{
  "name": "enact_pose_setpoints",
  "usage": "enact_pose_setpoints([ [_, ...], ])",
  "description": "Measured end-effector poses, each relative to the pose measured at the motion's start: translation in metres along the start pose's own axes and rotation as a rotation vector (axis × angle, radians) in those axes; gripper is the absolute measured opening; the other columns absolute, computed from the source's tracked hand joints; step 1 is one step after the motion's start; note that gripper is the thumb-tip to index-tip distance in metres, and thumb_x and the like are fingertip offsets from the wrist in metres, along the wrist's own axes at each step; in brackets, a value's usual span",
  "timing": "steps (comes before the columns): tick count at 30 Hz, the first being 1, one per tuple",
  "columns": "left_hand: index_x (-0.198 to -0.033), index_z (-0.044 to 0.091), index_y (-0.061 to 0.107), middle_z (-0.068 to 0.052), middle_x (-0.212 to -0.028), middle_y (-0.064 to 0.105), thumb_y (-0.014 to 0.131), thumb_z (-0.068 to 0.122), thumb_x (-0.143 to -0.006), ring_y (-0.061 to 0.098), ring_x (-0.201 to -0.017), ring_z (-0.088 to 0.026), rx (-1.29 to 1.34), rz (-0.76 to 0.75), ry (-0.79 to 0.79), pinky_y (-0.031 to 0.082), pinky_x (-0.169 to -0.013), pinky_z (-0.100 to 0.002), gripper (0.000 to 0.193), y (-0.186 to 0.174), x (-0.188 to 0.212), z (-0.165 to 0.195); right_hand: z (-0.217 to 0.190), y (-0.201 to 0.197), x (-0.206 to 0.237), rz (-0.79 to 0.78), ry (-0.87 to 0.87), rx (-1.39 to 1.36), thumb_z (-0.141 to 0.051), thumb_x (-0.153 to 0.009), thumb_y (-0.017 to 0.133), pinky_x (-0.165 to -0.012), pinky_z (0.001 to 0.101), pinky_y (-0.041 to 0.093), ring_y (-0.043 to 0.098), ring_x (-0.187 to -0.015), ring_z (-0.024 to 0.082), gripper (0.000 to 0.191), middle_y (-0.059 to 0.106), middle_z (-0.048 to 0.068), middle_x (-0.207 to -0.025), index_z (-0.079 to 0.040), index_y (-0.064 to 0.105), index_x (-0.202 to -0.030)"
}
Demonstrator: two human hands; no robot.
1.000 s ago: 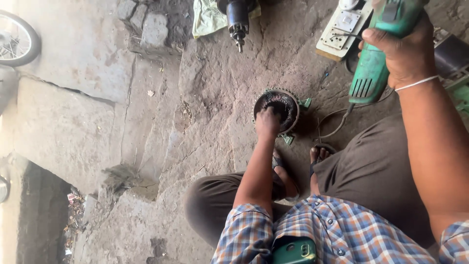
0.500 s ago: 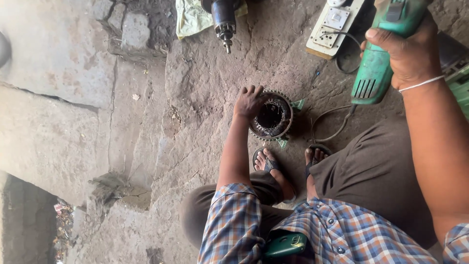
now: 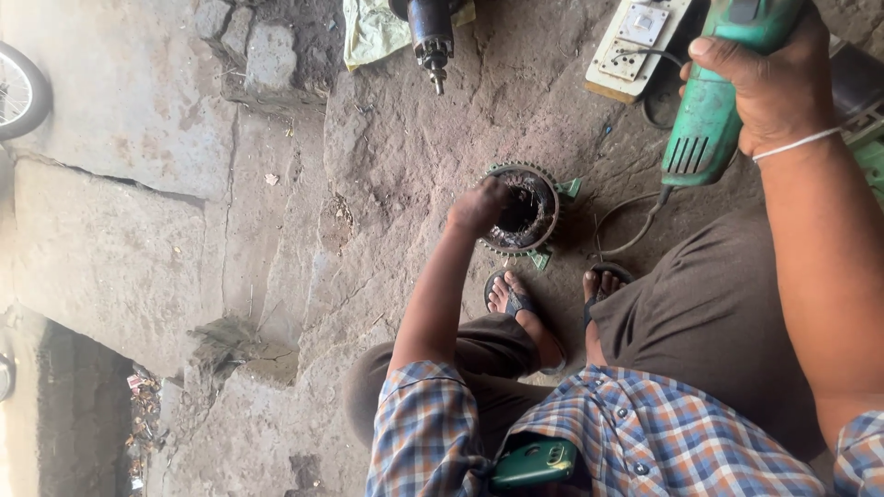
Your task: The person uses a handheld angle grinder to grind the interior of a cylindrical motor component. They repeatedly apply the grinder to the inner surface, pause to inspect, and continue grinding.
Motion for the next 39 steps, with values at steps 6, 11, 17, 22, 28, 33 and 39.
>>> enact_pose_setpoints([
  [6,-0.15,0.028,0.049,-0.005,-0.142,0.06,0.048,0.036,-0.11,0.065,-0.119,-0.026,0.031,0.084,0.115,0.058,-0.098,-0.037,0.041,0.003,-0.006,0.019,-0.003,0.003,0.004,0.007,-0.003,-0.014,-0.001,-0.098,0.078,-0.081,0.0394,0.065,0.072,-0.084,0.021,0.029,0.065,0.008,-0.099,-0.002,0.058,-0.119],
  [11,-0.135,0.031,0.06,-0.007,-0.129,0.067,0.054,0.048,-0.093,0.066,-0.117,-0.033,0.085,0.631,0.176,0.053,-0.094,-0.051,0.046,-0.056,-0.034,-0.004,-0.001,0.004,0.001,0.023,0.021,0.023,-0.002,-0.097,0.078,-0.08,0.0388,0.063,0.071,-0.083,0.022,0.036,0.066,0.009,-0.1,-0.002,0.057,-0.126],
  [17,-0.135,0.037,0.061,0.002,-0.146,0.057,0.055,0.053,-0.097,0.069,-0.109,-0.031,0.352,0.069,-0.043,0.058,-0.087,-0.044,0.042,-0.015,-0.069,-0.028,0.002,0.012,-0.017,0.082,0.076,0.129,-0.005,-0.096,0.079,-0.078,0.0398,0.064,0.072,-0.082,0.022,0.038,0.066,0.008,-0.098,-0.002,0.058,-0.127],
  [22,-0.126,0.035,0.069,-0.001,-0.128,0.072,0.066,0.046,-0.091,0.072,-0.104,-0.03,0.502,0.383,-0.167,0.057,-0.087,-0.044,0.037,0.001,-0.051,-0.056,0.015,0.014,-0.025,0.079,0.11,0.069,-0.001,-0.095,0.078,-0.076,0.0404,0.062,0.07,-0.08,0.024,0.037,0.062,0.008,-0.096,-0.002,0.057,-0.125],
  [28,-0.126,0.032,0.071,-0.006,-0.127,0.07,0.063,0.044,-0.094,0.065,-0.115,-0.031,0.726,0.649,-0.841,0.053,-0.093,-0.047,0.035,0.063,0.018,-0.06,0.031,-0.004,-0.025,0.074,0.092,0.078,-0.008,-0.1,0.081,-0.082,0.042,0.065,0.072,-0.087,0.025,0.028,0.064,0.01,-0.098,-0.001,0.057,-0.113],
  [33,-0.137,0.019,0.06,-0.007,-0.133,0.066,0.061,0.062,-0.096,0.06,-0.124,-0.031,0.811,0.576,-0.884,0.05,-0.098,-0.047,0.059,0.073,0.049,-0.045,0.037,-0.007,-0.016,0.036,0.099,0.049,-0.015,-0.1,0.08,-0.084,0.0402,0.066,0.073,-0.089,0.023,0.028,0.068,0.012,-0.099,-0.003,0.06,-0.116],
  [39,-0.138,0.01,0.051,-0.015,-0.125,0.066,0.066,0.05,-0.088,0.065,-0.11,-0.035,0.258,0.37,-0.276,0.055,-0.087,-0.045,0.065,0.004,-0.002,-0.026,0.013,0.001,0.0,0.035,0.033,0.052,-0.007,-0.1,0.081,-0.082,0.0416,0.065,0.072,-0.086,0.024,0.029,0.064,0.009,-0.099,-0.001,0.058,-0.117],
])
Point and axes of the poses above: each hand's wrist, its own x-axis away from the middle knuckle, its own y-axis out of the palm, z = x × y, the point moved 7 cm from there along -x, towards the middle knuckle
